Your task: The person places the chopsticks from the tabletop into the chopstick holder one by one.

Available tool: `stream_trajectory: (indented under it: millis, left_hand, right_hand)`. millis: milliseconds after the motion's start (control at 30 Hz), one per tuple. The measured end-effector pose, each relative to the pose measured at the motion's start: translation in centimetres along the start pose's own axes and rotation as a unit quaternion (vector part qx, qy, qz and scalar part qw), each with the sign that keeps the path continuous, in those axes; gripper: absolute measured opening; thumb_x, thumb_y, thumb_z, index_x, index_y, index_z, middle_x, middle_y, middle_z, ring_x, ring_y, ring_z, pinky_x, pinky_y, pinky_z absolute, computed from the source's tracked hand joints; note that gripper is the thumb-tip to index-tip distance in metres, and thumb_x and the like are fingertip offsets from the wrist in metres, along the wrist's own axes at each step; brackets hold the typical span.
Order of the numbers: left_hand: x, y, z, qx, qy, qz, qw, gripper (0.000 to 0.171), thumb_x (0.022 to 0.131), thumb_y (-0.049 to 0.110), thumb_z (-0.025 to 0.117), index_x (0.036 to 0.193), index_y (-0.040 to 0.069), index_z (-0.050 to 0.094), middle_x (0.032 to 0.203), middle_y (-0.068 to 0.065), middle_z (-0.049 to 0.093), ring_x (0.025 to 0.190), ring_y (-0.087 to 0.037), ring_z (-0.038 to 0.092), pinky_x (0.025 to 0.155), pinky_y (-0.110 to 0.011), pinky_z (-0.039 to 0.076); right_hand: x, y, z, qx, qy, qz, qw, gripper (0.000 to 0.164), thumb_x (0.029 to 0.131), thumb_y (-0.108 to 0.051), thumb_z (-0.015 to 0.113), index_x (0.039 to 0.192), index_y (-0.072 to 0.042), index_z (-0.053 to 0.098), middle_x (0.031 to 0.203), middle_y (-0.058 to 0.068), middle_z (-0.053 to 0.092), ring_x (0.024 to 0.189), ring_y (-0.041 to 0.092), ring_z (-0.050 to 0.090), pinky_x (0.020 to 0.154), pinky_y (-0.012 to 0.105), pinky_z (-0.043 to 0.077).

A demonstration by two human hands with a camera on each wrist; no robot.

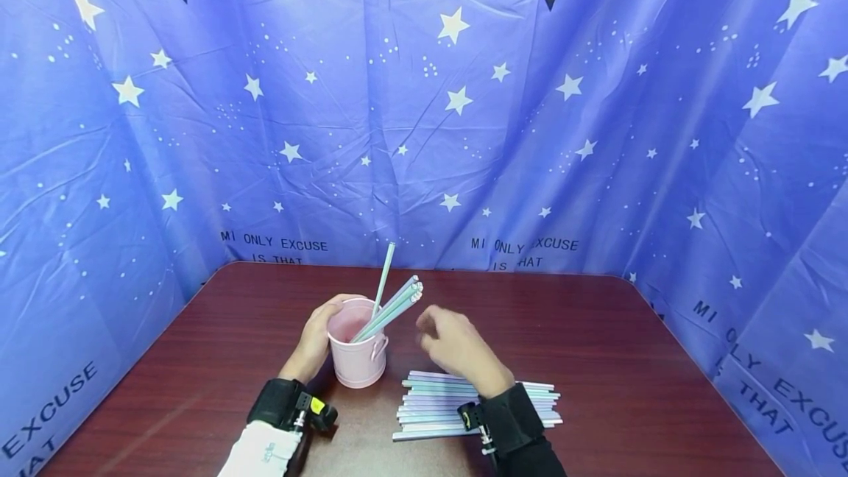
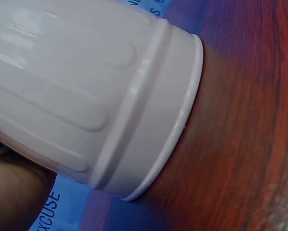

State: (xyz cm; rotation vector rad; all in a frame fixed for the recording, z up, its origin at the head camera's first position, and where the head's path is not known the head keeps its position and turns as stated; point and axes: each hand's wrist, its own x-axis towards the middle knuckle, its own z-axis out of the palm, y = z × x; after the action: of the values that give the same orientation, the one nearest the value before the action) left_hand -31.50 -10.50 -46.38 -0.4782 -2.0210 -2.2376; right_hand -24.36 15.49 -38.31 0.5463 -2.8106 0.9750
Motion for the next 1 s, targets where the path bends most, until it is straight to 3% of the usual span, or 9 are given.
stream_trajectory:
  millis: [133,267,367,467,733,1000]
  left_hand:
    - [0.0,0.0,0.0,-0.003,-0.003,0.004,1.0000,0.048,0.110,0.009,0.030,0.132,-0.015,0.066,0.132,-0.033,0.070,0.116,-0.015,0.070,0.108,-0.027,0.052]
    - [0.0,-0.1,0.0,-0.001,-0.004,0.003,1.0000,0.048,0.110,0.009,0.029,0.132,-0.015,0.066,0.132,-0.032,0.070,0.116,-0.015,0.070,0.108,-0.026,0.052]
    - [0.0,-0.1,0.0,-0.001,-0.001,0.002,1.0000,0.048,0.110,0.009,0.029,0.132,-0.015,0.066,0.132,-0.032,0.070,0.116,-0.015,0.070,0.107,-0.026,0.052]
    - [0.0,-0.1,0.0,-0.001,-0.002,0.002,1.0000,0.049,0.110,0.009,0.029,0.132,-0.015,0.066,0.132,-0.032,0.070,0.115,-0.015,0.070,0.107,-0.026,0.052]
    - [0.0,0.0,0.0,-0.005,-0.003,-0.003,1.0000,0.049,0.110,0.010,0.030,0.132,-0.015,0.065,0.132,-0.032,0.070,0.115,-0.014,0.070,0.107,-0.025,0.052]
    - [0.0,0.0,0.1,0.001,-0.002,-0.005,1.0000,0.049,0.110,0.011,0.030,0.133,-0.014,0.065,0.132,-0.032,0.070,0.115,-0.015,0.070,0.107,-0.025,0.051]
  right_hand:
    - [-0.2,1.7,1.0,-0.021,-0.111,0.015,0.993,0.035,0.086,-0.017,0.086,0.115,-0.005,0.072,0.106,0.011,0.077,0.099,0.027,0.072,0.089,0.047,0.060]
    - [0.7,6.3,3.8,-0.106,-0.148,0.034,0.983,0.038,0.076,-0.024,0.092,0.107,-0.015,0.072,0.098,0.002,0.074,0.090,0.020,0.069,0.078,0.048,0.059]
    - [1.4,9.7,6.1,-0.171,-0.145,0.051,0.973,0.037,0.070,-0.025,0.092,0.100,-0.023,0.072,0.096,-0.002,0.073,0.087,0.019,0.067,0.072,0.050,0.057]
    - [1.6,10.9,7.0,-0.187,-0.141,0.069,0.970,0.036,0.068,-0.024,0.094,0.095,-0.026,0.070,0.096,-0.003,0.072,0.086,0.020,0.066,0.071,0.050,0.057]
    - [1.5,10.5,6.7,-0.177,-0.134,0.060,0.973,0.038,0.067,-0.022,0.096,0.083,-0.029,0.063,0.088,-0.008,0.064,0.082,0.014,0.060,0.066,0.042,0.053]
    - [1.7,10.9,7.0,-0.180,-0.120,0.033,0.976,0.032,0.069,-0.018,0.091,0.083,-0.029,0.064,0.082,-0.009,0.063,0.076,0.013,0.059,0.063,0.041,0.051]
